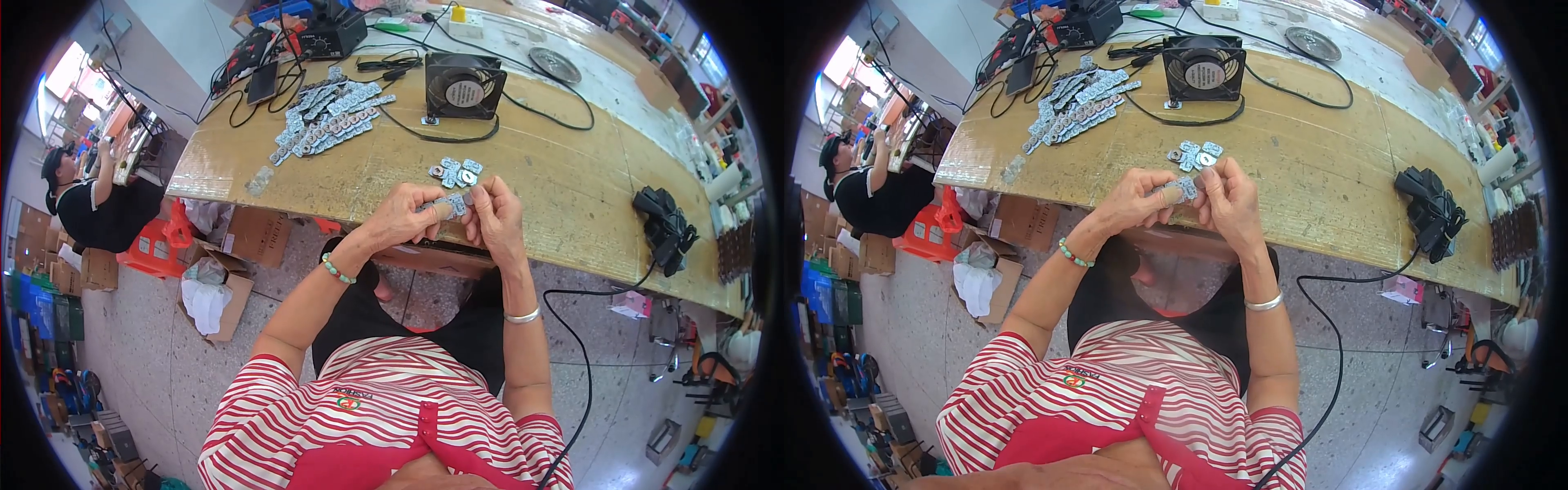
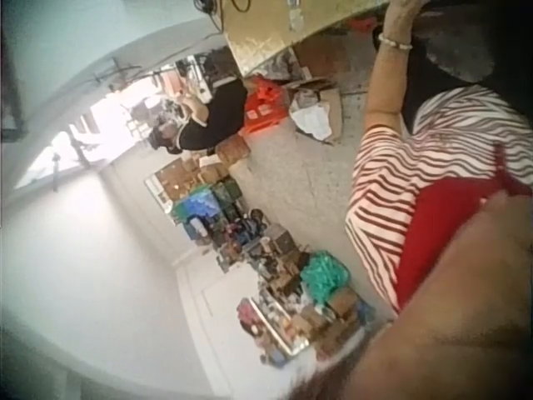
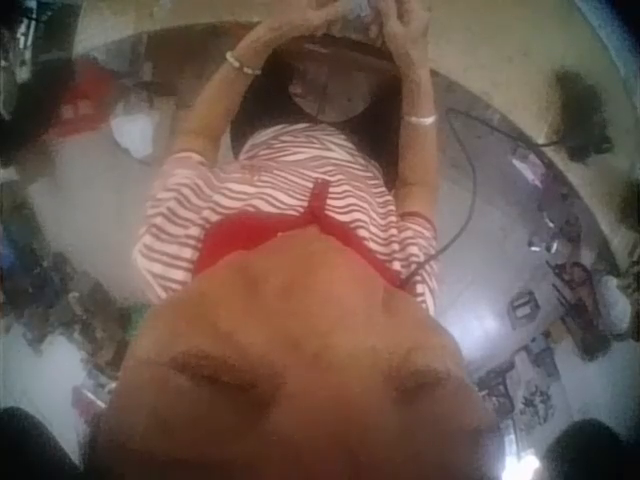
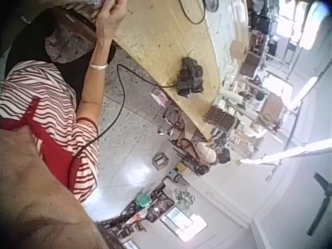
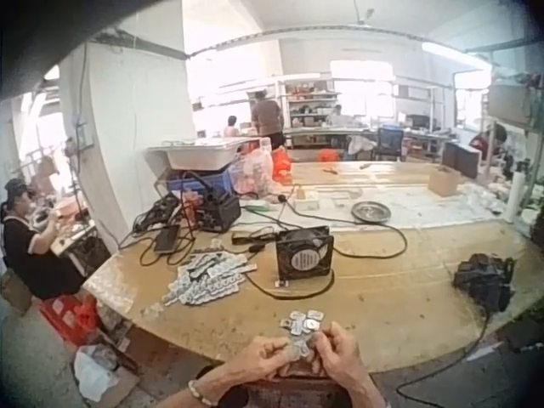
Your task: The person assembles small electronic components and metal parts onto circuit boards by hand at a factory workbench.
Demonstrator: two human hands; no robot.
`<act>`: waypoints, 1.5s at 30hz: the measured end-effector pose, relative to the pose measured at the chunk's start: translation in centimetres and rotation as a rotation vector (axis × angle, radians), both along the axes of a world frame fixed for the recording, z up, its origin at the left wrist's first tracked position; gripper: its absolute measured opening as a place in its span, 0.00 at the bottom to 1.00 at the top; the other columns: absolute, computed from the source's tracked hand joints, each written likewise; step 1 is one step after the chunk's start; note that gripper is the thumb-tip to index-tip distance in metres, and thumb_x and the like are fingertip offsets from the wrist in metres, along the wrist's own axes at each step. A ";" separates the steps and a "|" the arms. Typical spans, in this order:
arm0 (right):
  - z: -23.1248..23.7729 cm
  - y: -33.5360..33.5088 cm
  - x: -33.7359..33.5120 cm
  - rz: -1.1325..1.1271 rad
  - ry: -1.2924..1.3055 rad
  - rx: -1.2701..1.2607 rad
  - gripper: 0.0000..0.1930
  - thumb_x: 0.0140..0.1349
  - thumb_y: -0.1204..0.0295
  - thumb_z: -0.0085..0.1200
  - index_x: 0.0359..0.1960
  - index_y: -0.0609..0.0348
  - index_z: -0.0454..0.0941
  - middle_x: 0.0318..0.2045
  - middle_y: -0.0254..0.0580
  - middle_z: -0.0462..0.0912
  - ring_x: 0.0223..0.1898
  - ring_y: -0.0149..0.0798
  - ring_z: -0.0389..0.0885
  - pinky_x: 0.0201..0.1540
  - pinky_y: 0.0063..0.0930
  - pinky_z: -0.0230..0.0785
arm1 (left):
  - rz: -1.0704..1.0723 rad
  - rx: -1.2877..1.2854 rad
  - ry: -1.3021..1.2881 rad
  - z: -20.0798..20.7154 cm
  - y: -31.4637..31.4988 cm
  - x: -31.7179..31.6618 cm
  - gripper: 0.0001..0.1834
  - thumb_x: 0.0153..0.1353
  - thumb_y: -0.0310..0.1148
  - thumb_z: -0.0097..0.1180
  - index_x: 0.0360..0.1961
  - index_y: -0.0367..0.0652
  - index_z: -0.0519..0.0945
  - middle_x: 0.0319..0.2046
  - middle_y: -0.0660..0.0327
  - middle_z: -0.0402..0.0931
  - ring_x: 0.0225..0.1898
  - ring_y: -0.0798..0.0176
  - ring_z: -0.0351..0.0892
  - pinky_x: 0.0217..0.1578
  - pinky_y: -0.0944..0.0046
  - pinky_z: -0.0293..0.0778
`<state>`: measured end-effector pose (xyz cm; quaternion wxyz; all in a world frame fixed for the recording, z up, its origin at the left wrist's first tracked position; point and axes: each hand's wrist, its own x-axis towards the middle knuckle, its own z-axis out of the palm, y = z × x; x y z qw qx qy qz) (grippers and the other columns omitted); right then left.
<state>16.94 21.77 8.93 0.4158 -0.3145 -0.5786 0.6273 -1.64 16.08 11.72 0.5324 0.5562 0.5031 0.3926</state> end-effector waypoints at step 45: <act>0.8 -0.4 0.3 0.100 -0.027 0.037 0.07 0.71 0.73 0.48 0.32 0.61 0.71 0.19 0.34 0.78 0.14 0.22 0.72 0.14 0.15 0.63 | -0.014 0.166 0.201 -0.1 -0.3 0.2 0.12 0.68 0.37 0.51 0.33 0.41 0.79 0.16 0.66 0.74 0.16 0.74 0.69 0.20 0.68 0.65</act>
